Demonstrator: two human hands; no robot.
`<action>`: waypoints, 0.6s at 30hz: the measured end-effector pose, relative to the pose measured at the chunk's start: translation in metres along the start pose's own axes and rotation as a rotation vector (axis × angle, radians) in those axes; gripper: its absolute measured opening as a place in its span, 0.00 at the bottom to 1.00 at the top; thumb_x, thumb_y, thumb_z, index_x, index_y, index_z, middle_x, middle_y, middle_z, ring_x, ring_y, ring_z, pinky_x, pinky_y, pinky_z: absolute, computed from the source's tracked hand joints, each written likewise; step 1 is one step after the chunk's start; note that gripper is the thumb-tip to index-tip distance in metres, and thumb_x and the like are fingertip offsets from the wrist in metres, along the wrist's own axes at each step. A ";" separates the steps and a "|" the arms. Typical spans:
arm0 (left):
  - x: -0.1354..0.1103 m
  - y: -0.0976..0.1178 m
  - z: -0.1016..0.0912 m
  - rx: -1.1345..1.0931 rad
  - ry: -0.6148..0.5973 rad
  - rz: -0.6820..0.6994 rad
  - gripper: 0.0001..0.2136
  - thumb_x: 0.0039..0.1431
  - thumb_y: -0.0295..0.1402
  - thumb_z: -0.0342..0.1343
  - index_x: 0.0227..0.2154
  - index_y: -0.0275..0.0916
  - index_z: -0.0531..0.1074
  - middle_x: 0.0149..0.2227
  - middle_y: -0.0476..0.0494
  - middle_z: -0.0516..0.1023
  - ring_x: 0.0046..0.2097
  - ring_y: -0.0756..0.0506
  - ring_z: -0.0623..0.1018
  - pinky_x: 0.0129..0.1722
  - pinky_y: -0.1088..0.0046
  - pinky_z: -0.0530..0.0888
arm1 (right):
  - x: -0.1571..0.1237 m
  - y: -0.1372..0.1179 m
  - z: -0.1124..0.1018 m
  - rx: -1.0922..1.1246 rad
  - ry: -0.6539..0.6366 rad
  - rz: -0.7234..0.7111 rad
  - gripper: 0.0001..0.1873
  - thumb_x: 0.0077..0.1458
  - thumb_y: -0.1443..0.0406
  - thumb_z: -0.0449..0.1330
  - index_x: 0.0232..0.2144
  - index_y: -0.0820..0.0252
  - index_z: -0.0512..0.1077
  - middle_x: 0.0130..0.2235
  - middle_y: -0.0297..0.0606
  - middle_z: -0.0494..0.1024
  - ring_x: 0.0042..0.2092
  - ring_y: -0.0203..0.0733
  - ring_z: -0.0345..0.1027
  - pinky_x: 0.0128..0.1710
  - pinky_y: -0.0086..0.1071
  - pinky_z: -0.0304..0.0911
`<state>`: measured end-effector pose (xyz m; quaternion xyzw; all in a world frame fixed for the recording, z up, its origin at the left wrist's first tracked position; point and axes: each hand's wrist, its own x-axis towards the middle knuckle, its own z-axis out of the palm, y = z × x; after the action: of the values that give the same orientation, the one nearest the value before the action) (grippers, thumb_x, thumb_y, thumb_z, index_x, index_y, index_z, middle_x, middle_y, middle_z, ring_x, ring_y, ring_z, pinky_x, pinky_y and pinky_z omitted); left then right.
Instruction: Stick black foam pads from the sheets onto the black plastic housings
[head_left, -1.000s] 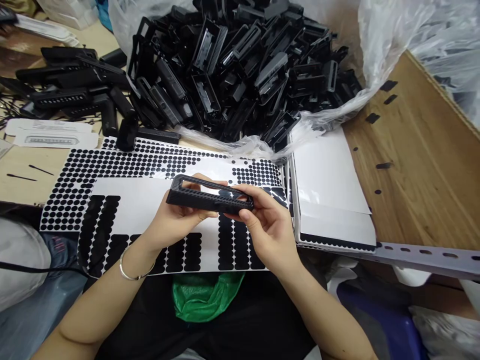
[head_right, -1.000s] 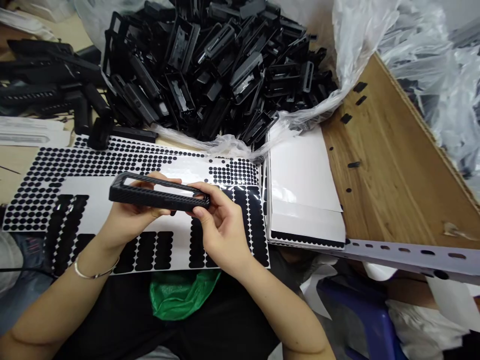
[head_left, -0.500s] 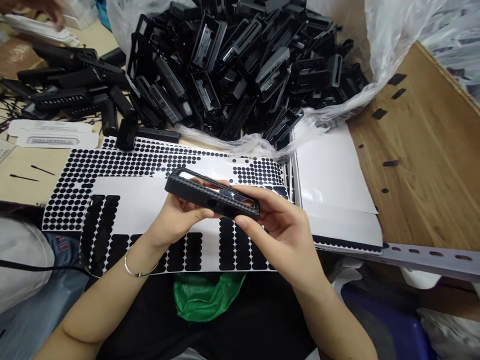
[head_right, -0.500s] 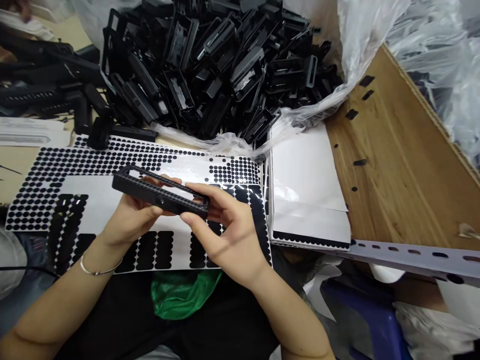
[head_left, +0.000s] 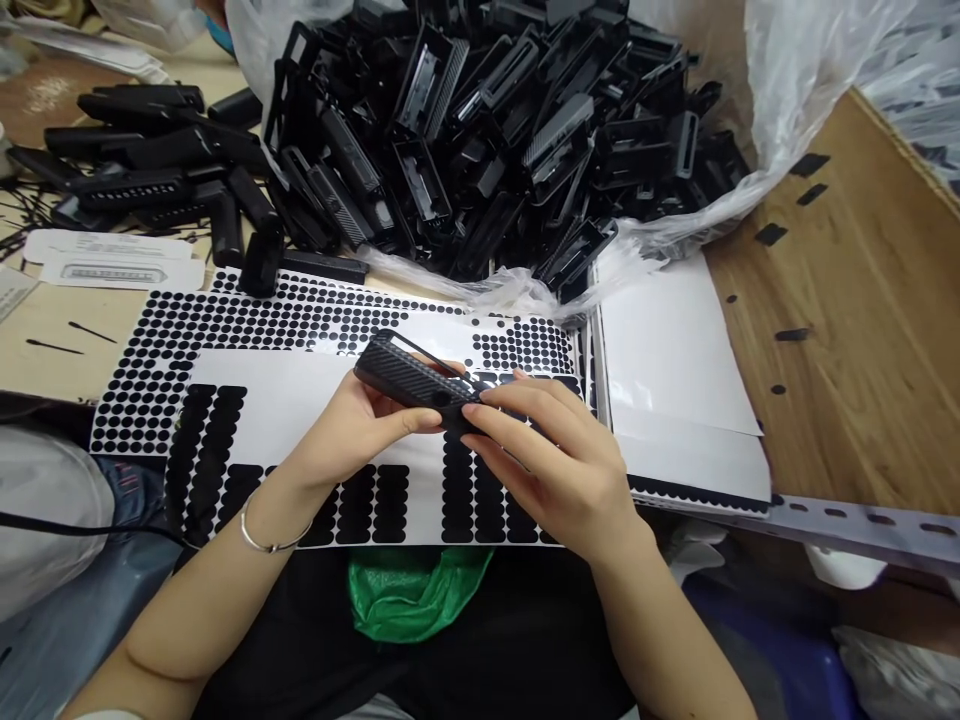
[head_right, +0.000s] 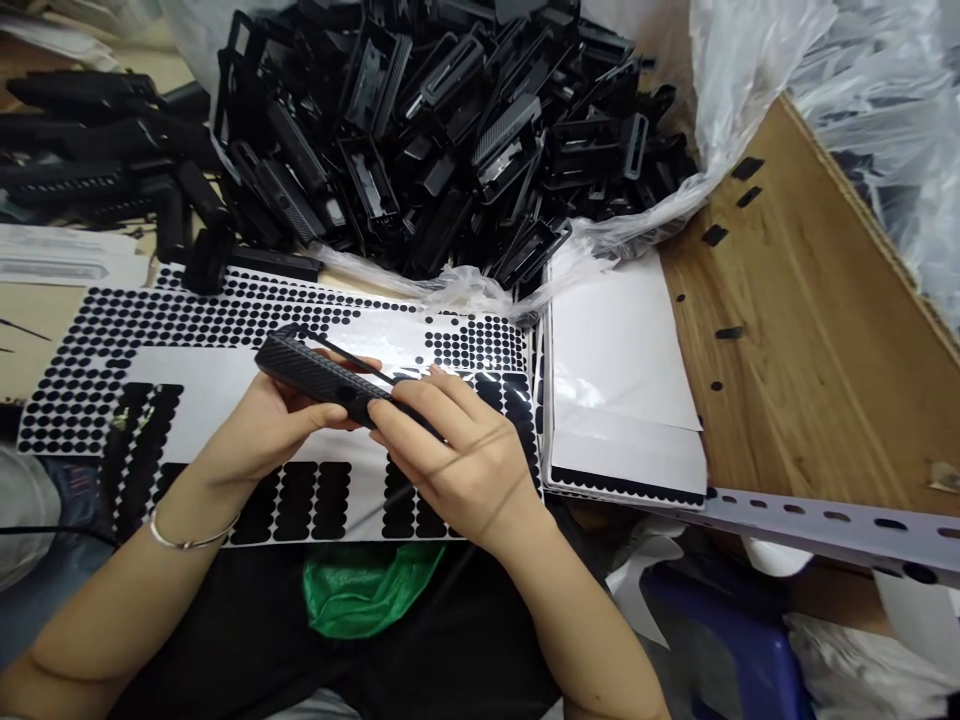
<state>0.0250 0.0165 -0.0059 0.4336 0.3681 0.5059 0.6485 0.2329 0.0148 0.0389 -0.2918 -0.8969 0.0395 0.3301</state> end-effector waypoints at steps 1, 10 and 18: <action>0.000 0.000 0.000 0.000 -0.002 -0.001 0.16 0.50 0.32 0.71 0.43 0.38 0.78 0.50 0.38 0.83 0.48 0.39 0.83 0.40 0.68 0.84 | 0.000 0.001 0.001 -0.009 0.003 -0.017 0.12 0.61 0.72 0.63 0.47 0.62 0.75 0.43 0.47 0.81 0.46 0.47 0.76 0.51 0.45 0.75; 0.003 0.003 -0.001 0.050 -0.041 -0.027 0.15 0.49 0.32 0.72 0.40 0.38 0.80 0.49 0.38 0.83 0.52 0.36 0.81 0.53 0.59 0.80 | 0.001 0.003 0.003 -0.076 -0.043 -0.057 0.10 0.62 0.75 0.60 0.44 0.60 0.74 0.39 0.43 0.80 0.42 0.45 0.74 0.50 0.44 0.75; 0.003 -0.002 -0.001 0.060 -0.054 -0.062 0.15 0.50 0.33 0.72 0.42 0.38 0.80 0.48 0.38 0.84 0.51 0.36 0.82 0.47 0.61 0.83 | 0.001 0.000 0.004 -0.068 -0.119 0.011 0.11 0.66 0.75 0.53 0.40 0.60 0.74 0.35 0.41 0.78 0.38 0.42 0.70 0.36 0.34 0.70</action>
<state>0.0256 0.0195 -0.0082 0.4547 0.3787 0.4624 0.6603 0.2298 0.0157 0.0361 -0.3048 -0.9141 0.0283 0.2661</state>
